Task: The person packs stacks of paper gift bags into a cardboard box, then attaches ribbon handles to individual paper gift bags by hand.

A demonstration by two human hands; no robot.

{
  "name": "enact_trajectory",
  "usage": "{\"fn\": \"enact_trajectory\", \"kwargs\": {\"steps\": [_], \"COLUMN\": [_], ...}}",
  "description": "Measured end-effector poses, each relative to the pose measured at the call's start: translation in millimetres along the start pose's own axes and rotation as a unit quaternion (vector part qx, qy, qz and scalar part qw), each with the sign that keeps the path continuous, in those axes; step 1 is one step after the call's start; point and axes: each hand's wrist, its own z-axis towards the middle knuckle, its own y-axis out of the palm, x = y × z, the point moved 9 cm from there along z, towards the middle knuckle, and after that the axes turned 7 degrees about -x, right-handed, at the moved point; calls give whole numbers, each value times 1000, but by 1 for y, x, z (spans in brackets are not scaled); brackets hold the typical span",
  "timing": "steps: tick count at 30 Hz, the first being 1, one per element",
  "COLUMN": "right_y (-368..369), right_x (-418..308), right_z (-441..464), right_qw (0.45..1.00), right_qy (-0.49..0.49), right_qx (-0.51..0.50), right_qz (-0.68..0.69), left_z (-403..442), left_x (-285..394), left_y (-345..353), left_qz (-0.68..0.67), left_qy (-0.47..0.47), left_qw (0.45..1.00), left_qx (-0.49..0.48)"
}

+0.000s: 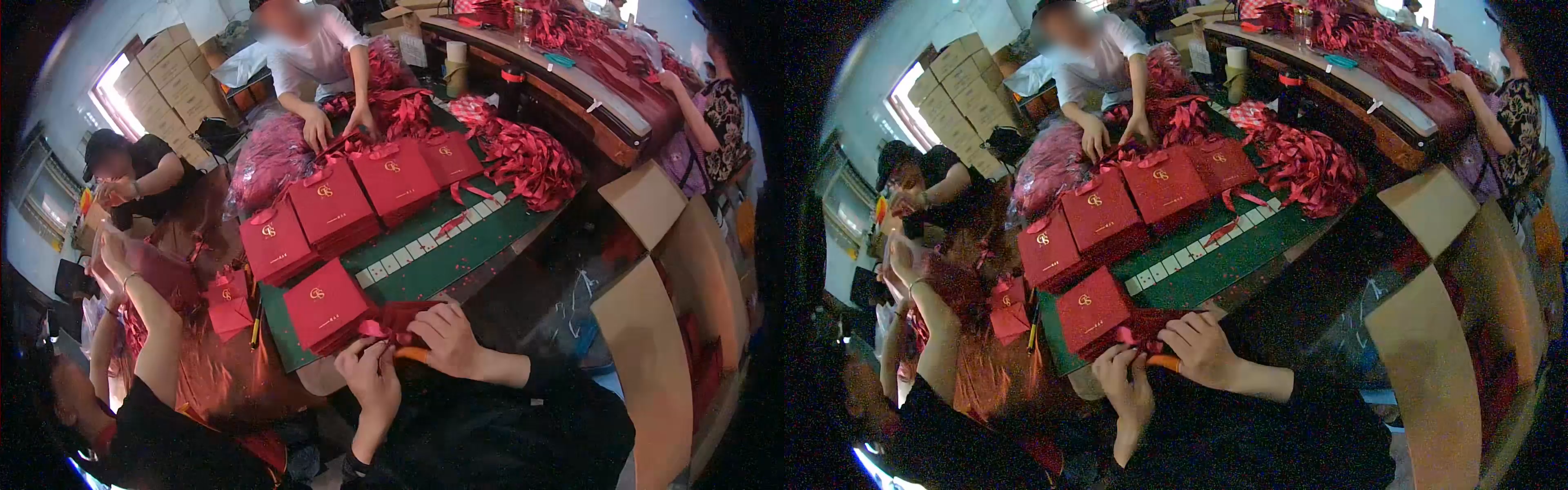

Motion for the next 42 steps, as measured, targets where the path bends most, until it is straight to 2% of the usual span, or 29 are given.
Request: {"fn": "enact_trajectory", "kwargs": {"steps": [2, 6, 8, 14, 20, 22, 23, 27, 37, 40, 42], "right_y": [7, 1, 7, 1, -3, -3, -4, -1, 4, 7, 25], "right_x": [-3, -5, -2, 1, 6, 4, 5, 6, -2, 4, 20], "right_z": [-2, 2, 2, -7, -4, -4, -4, -5, -10, -14, -19], "right_qw": [999, 999, 997, 994, 994, 993, 994, 993, 986, 986, 959], "right_qy": [-26, -29, -19, -59, -16, -21, -18, -11, -66, -46, 16], "right_qx": [-17, -4, -60, 14, 19, 22, 30, 32, -35, -34, -90], "right_qz": [-15, 30, 47, 92, 109, 111, 108, 116, 150, 159, 269], "left_z": [3, 2, 1, 12, 21, 20, 20, 17, 20, 19, 21], "left_x": [7, 0, 0, 11, 23, 23, 19, 17, 12, 10, -1], "left_y": [-1, 0, 0, -5, -17, -16, -16, -15, -21, -21, -18], "left_qz": [58, 61, 66, 87, 144, 139, 126, 129, 143, 142, 118], "left_qy": [21, 35, 25, 26, 48, 87, 54, 58, 47, 44, 16], "left_qw": [998, 997, 997, 995, 987, 984, 989, 988, 986, 986, 991], "left_qx": [-9, 19, 20, 36, 55, 71, 51, 66, 69, 73, 59]}}
